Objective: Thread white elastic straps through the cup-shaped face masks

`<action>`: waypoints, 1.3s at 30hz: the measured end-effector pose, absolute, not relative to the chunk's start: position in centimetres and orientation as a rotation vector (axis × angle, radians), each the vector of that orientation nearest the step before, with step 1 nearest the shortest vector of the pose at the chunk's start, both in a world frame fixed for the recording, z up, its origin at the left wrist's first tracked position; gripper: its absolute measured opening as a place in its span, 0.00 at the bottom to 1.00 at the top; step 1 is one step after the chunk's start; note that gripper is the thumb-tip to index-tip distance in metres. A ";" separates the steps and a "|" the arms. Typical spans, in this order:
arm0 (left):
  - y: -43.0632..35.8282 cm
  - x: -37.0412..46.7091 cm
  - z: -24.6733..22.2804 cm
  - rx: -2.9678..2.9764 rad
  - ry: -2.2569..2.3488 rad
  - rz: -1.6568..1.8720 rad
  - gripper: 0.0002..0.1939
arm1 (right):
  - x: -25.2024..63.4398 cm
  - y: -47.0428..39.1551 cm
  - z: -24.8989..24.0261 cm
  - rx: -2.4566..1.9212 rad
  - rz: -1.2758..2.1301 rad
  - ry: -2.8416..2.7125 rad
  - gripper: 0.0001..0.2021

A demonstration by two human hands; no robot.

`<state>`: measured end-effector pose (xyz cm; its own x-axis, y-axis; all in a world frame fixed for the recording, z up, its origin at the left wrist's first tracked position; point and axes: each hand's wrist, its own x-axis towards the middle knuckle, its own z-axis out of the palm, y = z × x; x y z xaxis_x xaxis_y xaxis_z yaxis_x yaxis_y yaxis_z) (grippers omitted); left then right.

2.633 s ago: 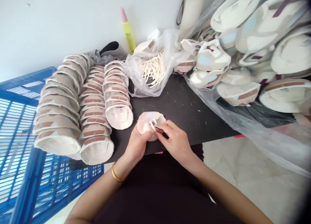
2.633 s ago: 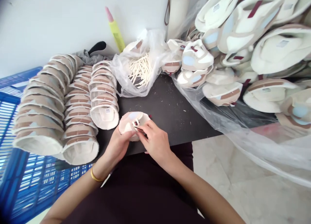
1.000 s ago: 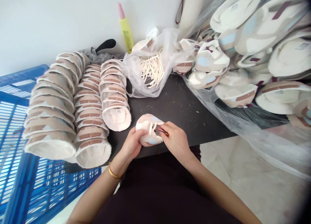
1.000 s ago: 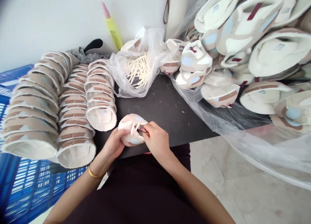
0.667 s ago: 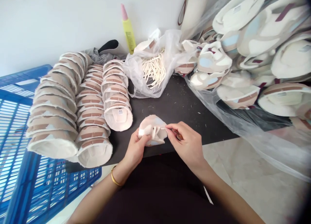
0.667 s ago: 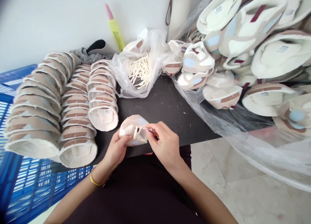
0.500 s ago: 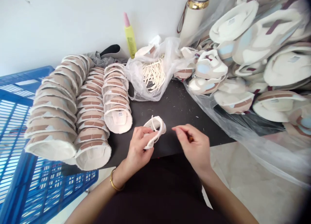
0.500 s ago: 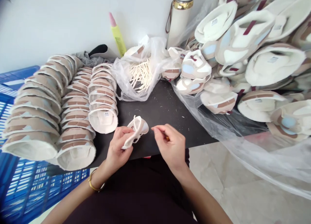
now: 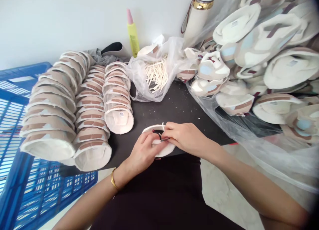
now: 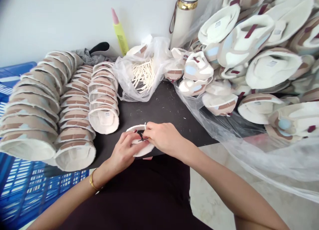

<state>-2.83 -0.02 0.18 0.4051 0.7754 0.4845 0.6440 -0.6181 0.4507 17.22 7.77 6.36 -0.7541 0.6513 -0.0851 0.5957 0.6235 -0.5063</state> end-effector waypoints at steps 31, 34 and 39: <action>1.9 -3.4 1.5 0.239 1.177 1.221 0.17 | 15.9 4.3 4.5 -1.383 0.950 -2.137 0.10; 1.6 -2.9 1.4 0.225 1.127 1.152 0.17 | 14.8 3.9 2.5 -1.542 0.999 -2.096 0.11; 1.1 -2.6 1.1 0.181 1.121 1.076 0.17 | 14.4 4.1 1.9 -1.571 1.194 -1.972 0.11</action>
